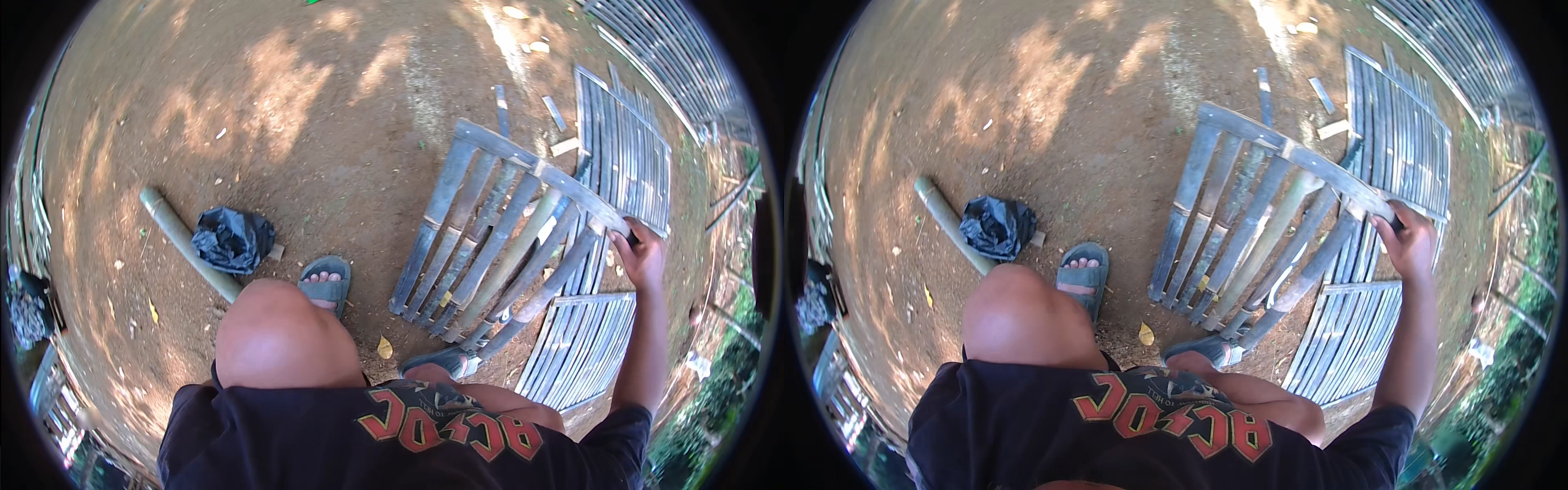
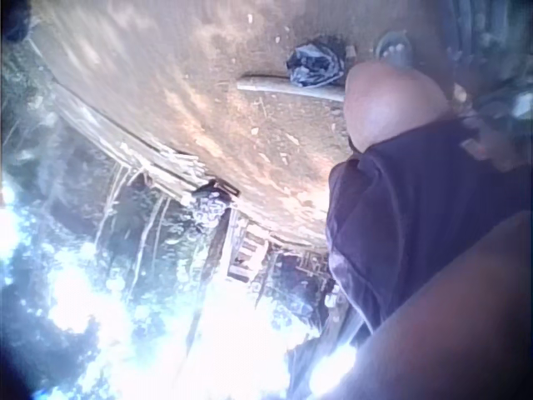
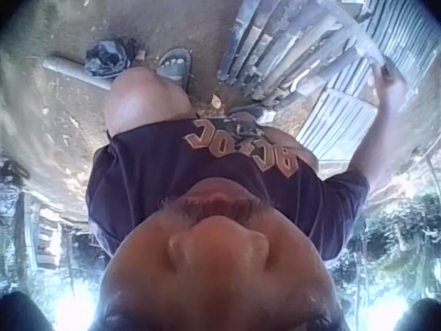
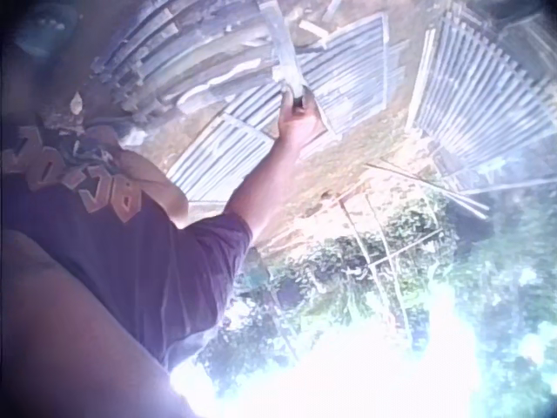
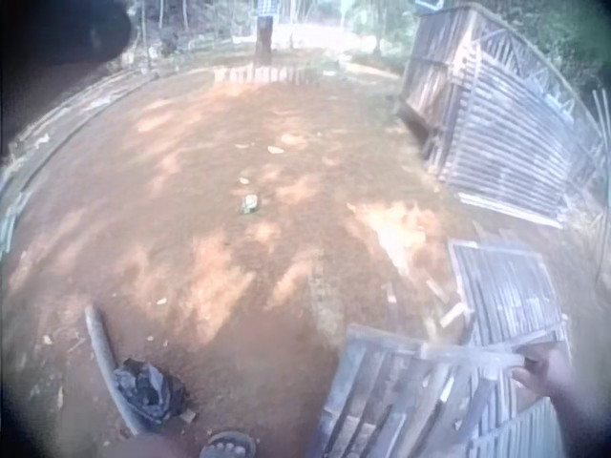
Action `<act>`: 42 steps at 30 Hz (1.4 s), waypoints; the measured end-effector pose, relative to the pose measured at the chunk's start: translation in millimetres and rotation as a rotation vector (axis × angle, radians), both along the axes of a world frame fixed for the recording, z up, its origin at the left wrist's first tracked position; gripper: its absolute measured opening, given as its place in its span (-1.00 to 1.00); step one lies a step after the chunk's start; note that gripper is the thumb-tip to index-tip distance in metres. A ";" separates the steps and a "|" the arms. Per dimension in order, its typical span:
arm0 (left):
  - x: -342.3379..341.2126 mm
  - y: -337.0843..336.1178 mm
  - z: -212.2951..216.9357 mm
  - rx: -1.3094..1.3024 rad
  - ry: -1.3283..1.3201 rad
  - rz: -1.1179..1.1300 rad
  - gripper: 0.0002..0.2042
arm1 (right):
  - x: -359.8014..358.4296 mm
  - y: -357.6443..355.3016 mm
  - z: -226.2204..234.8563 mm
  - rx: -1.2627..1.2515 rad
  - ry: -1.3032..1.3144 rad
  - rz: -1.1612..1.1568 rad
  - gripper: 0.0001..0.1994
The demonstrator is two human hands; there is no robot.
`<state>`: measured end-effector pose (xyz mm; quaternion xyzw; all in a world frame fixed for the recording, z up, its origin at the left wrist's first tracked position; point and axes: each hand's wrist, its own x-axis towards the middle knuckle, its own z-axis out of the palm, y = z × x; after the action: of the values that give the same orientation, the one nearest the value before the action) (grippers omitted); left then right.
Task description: The person assembles a rectangular bamboo panel by hand, using a wooden mallet to secure slats into a frame. They then use a knife to trim excess material from the slats and inspect the finished panel before placing it on a larger structure.
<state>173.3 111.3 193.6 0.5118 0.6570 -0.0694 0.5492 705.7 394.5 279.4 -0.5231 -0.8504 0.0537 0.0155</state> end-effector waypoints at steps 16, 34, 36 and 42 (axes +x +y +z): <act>-79.3 -60.7 -120.0 0.260 0.042 0.781 -0.66 | -19.2 -1.0 4.1 0.001 -0.037 -0.042 -0.47; -178.3 -85.3 -112.0 0.916 0.166 1.289 -0.50 | -32.3 15.6 -9.7 0.109 -0.082 0.057 -0.42; -173.6 -58.8 -112.2 0.985 0.098 1.217 -0.49 | -34.2 16.6 -6.0 0.139 -0.107 0.085 -0.43; -94.6 84.1 -105.0 0.813 -0.089 0.785 -0.51 | -47.6 13.5 0.2 0.197 -0.066 0.141 -0.47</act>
<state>78.8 195.4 88.6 0.4020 0.7482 0.4200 0.3196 658.1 408.0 279.6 -0.4593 -0.8863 -0.0465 0.0353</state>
